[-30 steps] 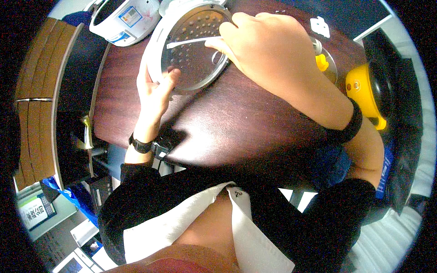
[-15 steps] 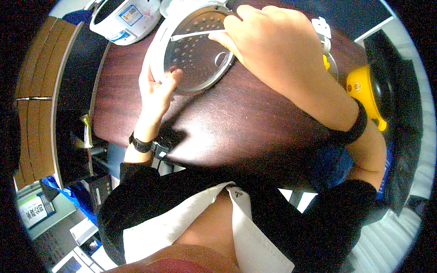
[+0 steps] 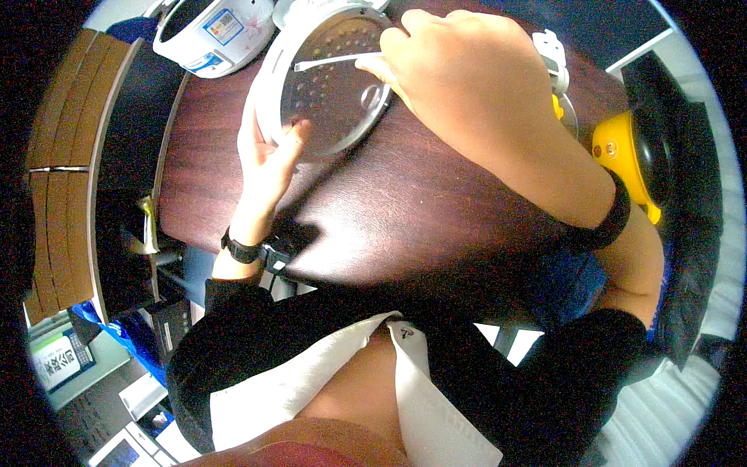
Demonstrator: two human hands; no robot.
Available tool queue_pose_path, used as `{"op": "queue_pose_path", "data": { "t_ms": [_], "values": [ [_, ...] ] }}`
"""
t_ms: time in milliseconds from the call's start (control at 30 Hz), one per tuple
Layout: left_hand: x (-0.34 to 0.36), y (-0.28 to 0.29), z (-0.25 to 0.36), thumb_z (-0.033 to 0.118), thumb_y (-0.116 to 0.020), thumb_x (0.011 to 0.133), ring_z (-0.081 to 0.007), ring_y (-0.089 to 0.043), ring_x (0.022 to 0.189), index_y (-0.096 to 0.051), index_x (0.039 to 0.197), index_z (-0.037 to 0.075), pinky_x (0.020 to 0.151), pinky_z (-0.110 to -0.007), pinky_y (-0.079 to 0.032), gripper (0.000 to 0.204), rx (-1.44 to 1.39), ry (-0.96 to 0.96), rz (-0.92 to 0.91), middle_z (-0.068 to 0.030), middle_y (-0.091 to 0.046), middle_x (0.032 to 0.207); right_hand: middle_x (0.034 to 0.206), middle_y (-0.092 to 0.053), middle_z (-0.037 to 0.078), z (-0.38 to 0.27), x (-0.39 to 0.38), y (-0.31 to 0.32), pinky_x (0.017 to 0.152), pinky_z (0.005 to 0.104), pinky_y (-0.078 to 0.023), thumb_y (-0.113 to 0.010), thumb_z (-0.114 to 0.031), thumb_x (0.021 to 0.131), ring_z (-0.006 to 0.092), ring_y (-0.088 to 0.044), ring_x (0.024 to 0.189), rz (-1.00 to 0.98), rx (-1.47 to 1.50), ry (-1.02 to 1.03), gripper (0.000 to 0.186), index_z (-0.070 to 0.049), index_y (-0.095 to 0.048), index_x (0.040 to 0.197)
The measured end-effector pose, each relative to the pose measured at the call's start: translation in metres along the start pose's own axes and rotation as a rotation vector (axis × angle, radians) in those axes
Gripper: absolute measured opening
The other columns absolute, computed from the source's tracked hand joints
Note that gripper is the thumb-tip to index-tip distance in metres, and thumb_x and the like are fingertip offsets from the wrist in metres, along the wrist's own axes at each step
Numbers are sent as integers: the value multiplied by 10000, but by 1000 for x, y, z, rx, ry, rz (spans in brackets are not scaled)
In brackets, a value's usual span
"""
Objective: The person uses a screwdriver to remove screws from a white circular appliance part, likely a steamer tray or lid, and then uses the screwdriver to pry and separate a clear plastic insert from the white frame.
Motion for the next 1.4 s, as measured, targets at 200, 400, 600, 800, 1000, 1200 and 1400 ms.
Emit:
{"op": "queue_pose_path", "data": {
  "t_ms": [200,400,600,800,1000,1200,1400],
  "values": [
    [0,0,4,44,-559,746,-188,-494,1082,-356,1303,-1,915,-326,-396,595,50,-50,-36,-138,-521,1176,535,-528,81,4,-9,-11,464,339,-449,-572,-347,811,251,-567,494,-54,78,-50,311,-105,-569,616],
    [0,1,3,49,-553,741,-179,-511,1052,-363,1292,-5,892,-318,-411,585,69,-44,-26,-139,-542,1143,556,-559,158,8,-10,-28,489,375,-477,-536,-366,842,316,-582,515,-212,432,-196,395,-72,-599,586],
    [1,1,5,49,-549,738,-167,-519,1021,-376,1275,-13,867,-304,-422,567,66,-47,-36,-134,-555,1113,442,-431,59,3,-23,-55,341,278,-357,-468,-404,898,162,-414,330,-924,1630,-669,488,-99,-443,518],
    [3,1,8,31,-540,726,-159,-501,1029,-376,1283,-14,876,-293,-410,582,103,-70,-64,-129,-539,1134,443,-352,-20,-4,-32,-55,313,233,-291,-448,-416,911,80,-315,317,-1113,1998,-808,490,-132,-365,520],
    [3,3,7,20,-541,725,-142,-488,999,-391,1282,-13,868,-280,-404,578,89,-58,-54,-101,-528,1128,569,-567,135,17,-23,-28,506,386,-473,-538,-373,844,305,-575,530,-221,472,-238,370,-72,-589,635],
    [3,2,7,31,-552,733,-72,-483,856,-393,1288,2,763,-235,-425,577,25,-21,-43,-61,-533,1079,532,-562,86,6,-19,-14,454,339,-467,-561,-376,820,258,-576,473,8,151,-98,356,-94,-578,604],
    [0,3,5,36,-557,731,-84,-490,813,-383,1295,8,738,-241,-436,591,21,108,-59,-52,-535,1064,520,-553,80,2,-16,-15,450,332,-465,-568,-370,815,247,-577,465,7,105,-94,342,-100,-581,605]
  ]
}}
Point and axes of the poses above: each hand's wrist, its own x-axis towards the middle knuckle, its own y-axis out of the back of the hand, z = x × y, the point moved 3 cm from there along x, towards the middle knuckle
